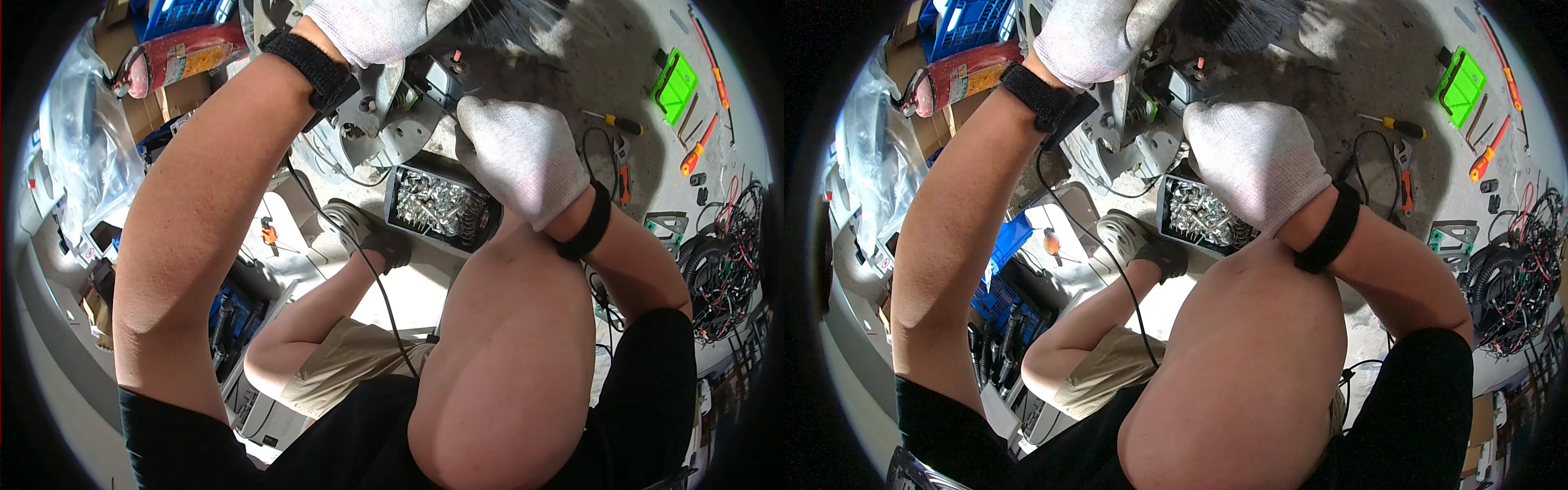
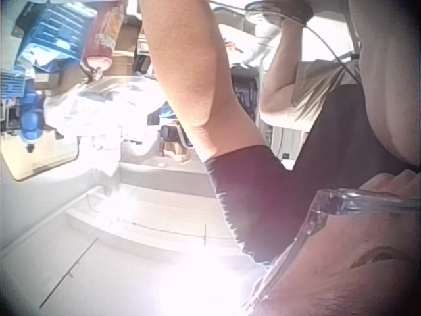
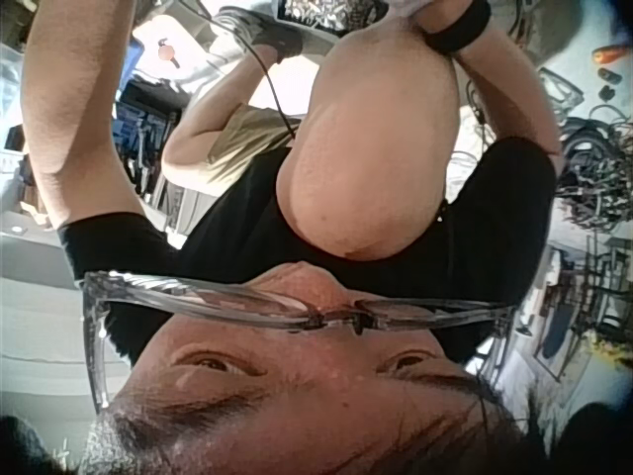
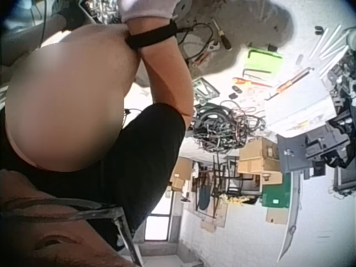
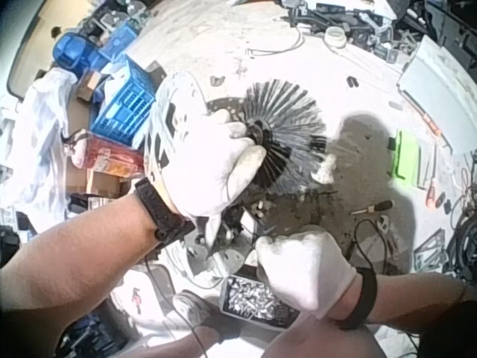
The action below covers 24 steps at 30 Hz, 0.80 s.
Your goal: The recorder is disassembling and inspecting mechanical components of a large piece of equipment on a workshop floor.
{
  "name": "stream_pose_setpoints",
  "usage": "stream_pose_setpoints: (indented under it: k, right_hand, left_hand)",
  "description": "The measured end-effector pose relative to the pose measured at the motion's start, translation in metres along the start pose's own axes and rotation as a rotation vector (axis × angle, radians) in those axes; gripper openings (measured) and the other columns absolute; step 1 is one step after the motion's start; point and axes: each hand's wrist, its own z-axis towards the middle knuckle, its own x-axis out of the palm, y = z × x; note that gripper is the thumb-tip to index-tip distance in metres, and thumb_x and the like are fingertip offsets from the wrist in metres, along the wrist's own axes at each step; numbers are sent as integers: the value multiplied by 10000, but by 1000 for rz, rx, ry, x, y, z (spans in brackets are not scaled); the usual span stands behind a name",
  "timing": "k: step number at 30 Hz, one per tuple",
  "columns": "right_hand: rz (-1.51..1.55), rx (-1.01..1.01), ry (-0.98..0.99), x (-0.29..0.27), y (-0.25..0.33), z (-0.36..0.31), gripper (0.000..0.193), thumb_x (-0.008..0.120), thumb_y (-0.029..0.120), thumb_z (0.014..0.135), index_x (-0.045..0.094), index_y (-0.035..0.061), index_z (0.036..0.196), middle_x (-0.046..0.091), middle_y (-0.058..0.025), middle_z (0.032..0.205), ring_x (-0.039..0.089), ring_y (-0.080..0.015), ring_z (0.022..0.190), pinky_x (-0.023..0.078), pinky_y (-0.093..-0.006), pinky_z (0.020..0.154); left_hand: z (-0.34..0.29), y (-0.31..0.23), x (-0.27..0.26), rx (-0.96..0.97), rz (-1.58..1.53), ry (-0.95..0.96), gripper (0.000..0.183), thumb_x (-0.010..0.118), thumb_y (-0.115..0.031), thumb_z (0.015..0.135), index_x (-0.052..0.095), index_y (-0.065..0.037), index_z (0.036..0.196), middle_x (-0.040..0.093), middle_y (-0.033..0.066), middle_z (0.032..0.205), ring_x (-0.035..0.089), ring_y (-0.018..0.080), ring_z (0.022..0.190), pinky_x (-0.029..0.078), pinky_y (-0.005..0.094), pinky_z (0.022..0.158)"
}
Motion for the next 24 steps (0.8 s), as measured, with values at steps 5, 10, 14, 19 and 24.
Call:
stream_pose_setpoints:
  k: [5, 10, 14, 19, 24]
  right_hand:
    - [6, -14, -12, -1, 1, 0, 138, 691, 173, 866, 598, 73, 858, 636, -125, 707, 675, -328, 675, 551, -422, 626]
    - [-10, -12, 7, -2, 1, 0, 131, 680, 173, 873, 598, 72, 860, 636, -123, 706, 674, -332, 669, 552, -426, 617]
    - [-24, -24, -29, 0, 1, 1, 126, 675, 177, 875, 602, 76, 861, 640, -124, 707, 676, -331, 667, 553, -430, 609]
    - [-52, -35, -15, 4, 3, 0, 118, 685, 156, 815, 658, 77, 897, 668, -103, 707, 697, -302, 666, 560, -410, 599]
    - [-84, -10, -8, 5, 5, -1, 133, 691, 147, 785, 686, 82, 901, 673, -85, 694, 700, -286, 652, 561, -403, 590]
  left_hand:
    - [0, -1, 0, 8, 10, -15, 180, 661, -177, 895, 688, -44, 776, 636, 151, 798, 580, 354, 798, 453, 466, 727]
    - [1, -3, -3, -16, 10, 33, 191, 656, -181, 903, 678, -46, 769, 629, 152, 797, 571, 355, 793, 449, 468, 722]
    - [1, -4, -4, -24, 21, 48, 197, 652, -182, 908, 675, -46, 767, 629, 151, 799, 568, 356, 791, 448, 470, 724]
    - [1, -5, -4, -29, 46, 39, 199, 651, -189, 911, 681, -45, 777, 636, 154, 807, 571, 361, 801, 446, 479, 743]
    - [-1, -7, -5, -41, 84, 37, 195, 653, -198, 910, 694, -46, 795, 655, 158, 837, 584, 364, 832, 448, 484, 770]
